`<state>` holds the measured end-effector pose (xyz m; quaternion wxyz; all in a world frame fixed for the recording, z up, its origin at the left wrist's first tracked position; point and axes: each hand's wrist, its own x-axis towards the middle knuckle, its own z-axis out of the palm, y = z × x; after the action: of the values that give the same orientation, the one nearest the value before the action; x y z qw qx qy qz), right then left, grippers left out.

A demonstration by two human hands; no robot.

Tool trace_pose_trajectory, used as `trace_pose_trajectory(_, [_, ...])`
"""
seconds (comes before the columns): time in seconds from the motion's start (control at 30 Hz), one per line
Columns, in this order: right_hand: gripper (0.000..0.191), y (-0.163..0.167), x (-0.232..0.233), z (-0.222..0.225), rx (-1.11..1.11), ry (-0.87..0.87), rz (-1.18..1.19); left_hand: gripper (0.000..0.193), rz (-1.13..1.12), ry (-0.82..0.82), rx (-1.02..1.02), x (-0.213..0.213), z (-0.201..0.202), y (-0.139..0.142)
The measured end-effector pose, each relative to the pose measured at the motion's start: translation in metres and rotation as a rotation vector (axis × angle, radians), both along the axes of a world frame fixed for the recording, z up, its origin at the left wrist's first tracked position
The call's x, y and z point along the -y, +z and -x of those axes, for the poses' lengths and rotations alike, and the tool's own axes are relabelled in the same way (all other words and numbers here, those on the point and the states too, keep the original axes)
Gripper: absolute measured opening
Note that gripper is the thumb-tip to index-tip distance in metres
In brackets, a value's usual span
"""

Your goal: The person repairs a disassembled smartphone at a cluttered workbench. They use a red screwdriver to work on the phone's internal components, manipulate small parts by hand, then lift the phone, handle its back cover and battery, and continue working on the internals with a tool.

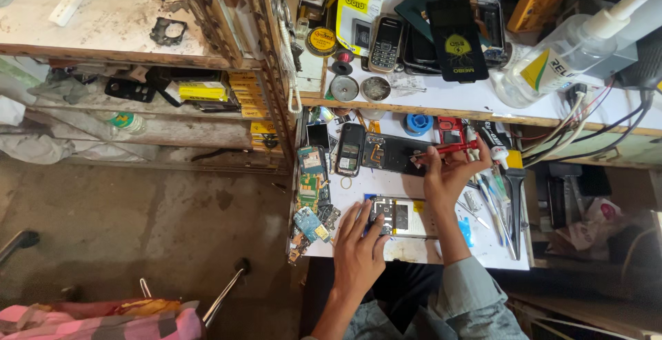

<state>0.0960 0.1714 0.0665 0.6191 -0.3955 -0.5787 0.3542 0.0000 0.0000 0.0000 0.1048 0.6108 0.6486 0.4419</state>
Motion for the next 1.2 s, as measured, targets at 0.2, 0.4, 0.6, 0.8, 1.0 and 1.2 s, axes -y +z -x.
trace_pose_trajectory(0.2, [0.078, 0.006, 0.010, 0.002, 0.105, -0.094, 0.042, 0.038, -0.008, 0.000, -0.007, 0.000, 0.001, 0.002])
trace_pose_trajectory(0.4, [0.074, 0.015, 0.012, 0.007, 0.066, -0.052, 0.087, 0.038, 0.002, 0.001, -0.003, 0.000, 0.001, 0.002])
trace_pose_trajectory(0.6, [0.073, 0.020, 0.012, 0.009, 0.079, -0.052, 0.113, 0.038, 0.012, 0.004, -0.006, 0.000, 0.000, 0.002])
trace_pose_trajectory(0.8, [0.074, 0.020, 0.012, 0.011, 0.062, -0.044, 0.096, 0.039, 0.006, 0.002, 0.005, 0.000, 0.000, 0.001])
trace_pose_trajectory(1.0, [0.075, 0.015, 0.011, 0.008, 0.122, -0.063, 0.132, 0.039, 0.016, -0.004, -0.001, 0.001, 0.000, 0.000])
trace_pose_trajectory(1.2, [0.076, 0.009, 0.014, 0.002, -0.008, -0.065, 0.137, 0.038, 0.008, 0.004, -0.003, 0.000, 0.000, 0.002])
